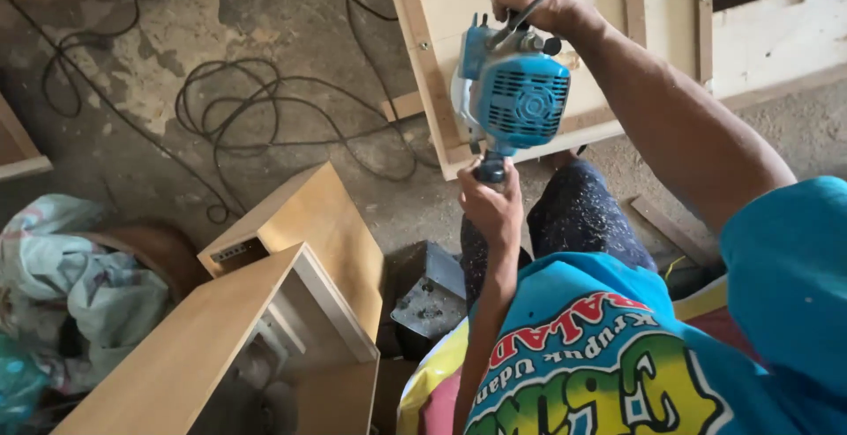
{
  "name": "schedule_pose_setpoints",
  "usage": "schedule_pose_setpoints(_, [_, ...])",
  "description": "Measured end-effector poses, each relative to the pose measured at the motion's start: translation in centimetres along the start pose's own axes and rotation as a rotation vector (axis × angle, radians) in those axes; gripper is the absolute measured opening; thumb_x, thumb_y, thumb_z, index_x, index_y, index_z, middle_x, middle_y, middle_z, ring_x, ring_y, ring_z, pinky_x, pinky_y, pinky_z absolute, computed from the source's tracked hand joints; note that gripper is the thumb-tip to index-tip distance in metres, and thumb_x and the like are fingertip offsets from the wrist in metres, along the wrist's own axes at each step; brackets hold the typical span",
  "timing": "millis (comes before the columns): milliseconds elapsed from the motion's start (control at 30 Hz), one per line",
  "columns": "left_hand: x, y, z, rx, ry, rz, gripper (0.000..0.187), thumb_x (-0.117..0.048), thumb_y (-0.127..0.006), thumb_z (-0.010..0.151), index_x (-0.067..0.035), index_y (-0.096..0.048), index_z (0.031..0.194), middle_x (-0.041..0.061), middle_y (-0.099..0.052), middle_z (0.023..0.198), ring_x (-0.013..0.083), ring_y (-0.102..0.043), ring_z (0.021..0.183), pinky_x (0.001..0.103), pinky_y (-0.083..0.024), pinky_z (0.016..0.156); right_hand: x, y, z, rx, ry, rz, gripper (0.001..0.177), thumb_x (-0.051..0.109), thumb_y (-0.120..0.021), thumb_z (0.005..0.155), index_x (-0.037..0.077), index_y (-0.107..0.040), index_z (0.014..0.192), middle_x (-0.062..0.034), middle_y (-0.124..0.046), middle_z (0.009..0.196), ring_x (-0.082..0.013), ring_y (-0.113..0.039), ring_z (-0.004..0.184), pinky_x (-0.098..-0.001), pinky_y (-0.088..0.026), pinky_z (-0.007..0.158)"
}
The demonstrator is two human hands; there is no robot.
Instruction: The person uses a power router to carve a rectangular groove into a wooden panel.
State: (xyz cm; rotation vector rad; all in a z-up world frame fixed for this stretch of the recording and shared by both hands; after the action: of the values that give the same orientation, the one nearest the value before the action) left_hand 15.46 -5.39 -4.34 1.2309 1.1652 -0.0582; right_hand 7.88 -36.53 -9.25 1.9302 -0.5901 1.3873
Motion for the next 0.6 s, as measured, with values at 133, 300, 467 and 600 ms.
schedule_pose_setpoints(133, [-0.7,-0.3,-1.0,-0.023,0.054,-0.079,0.044,-0.038,-0.078,0.092,-0.004,-0.057,0.113,0.016,-0.069,0.101,0.0377,-0.071,0.090,0.048,-0.055,0.082,4.8,-3.0,0.6,0.193,0.593,-0.455,0.024,0.012,-0.062,0.094,-0.001,-0.058,0.074,-0.0098,-0.063,0.078,-0.0185,-0.065,0.072,-0.0291,-0.051,0.064])
schedule_pose_setpoints(300, [-0.5,0.4,-0.3,-0.010,0.093,-0.119,0.044,-0.037,-0.079,0.090,-0.004,-0.059,0.112,0.018,-0.070,0.097,0.0390,-0.071,0.089,0.047,-0.056,0.077,5.5,-2.6,0.3,0.157,0.331,-0.344,0.022,0.011,-0.058,0.092,0.000,-0.060,0.072,-0.0076,-0.062,0.072,-0.0184,-0.062,0.065,-0.0307,-0.049,0.059])
schedule_pose_setpoints(467, [0.2,2.8,5.2,-0.058,-0.012,-0.074,0.038,-0.031,-0.072,0.088,-0.006,-0.062,0.115,0.020,-0.071,0.098,0.0393,-0.070,0.090,0.047,-0.055,0.076,-0.7,0.7,-4.4,-0.101,-0.100,0.004,0.033,0.020,-0.053,0.099,0.001,-0.060,0.073,-0.0081,-0.056,0.068,-0.0161,-0.053,0.066,-0.0334,-0.043,0.059])
schedule_pose_setpoints(600, [-1.4,2.4,13.6,0.104,-0.059,-0.204,0.026,-0.032,-0.060,0.102,-0.007,-0.063,0.104,0.017,-0.070,0.087,0.0371,-0.071,0.081,0.045,-0.054,0.070,-5.3,1.9,-13.8,-0.602,-0.111,0.064,0.038,0.026,-0.051,0.108,0.000,-0.061,0.082,-0.0022,-0.053,0.072,-0.0120,-0.050,0.067,-0.0330,-0.041,0.059])
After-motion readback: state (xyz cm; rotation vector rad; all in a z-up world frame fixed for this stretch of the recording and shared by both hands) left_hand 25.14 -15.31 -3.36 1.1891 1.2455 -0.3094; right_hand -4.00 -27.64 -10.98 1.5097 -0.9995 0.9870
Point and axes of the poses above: each hand's wrist, its own z-axis towards the middle knuckle, its own y-axis out of the back of the hand, x = y × z, the point moved 10 cm from there along z, towards the middle knuckle
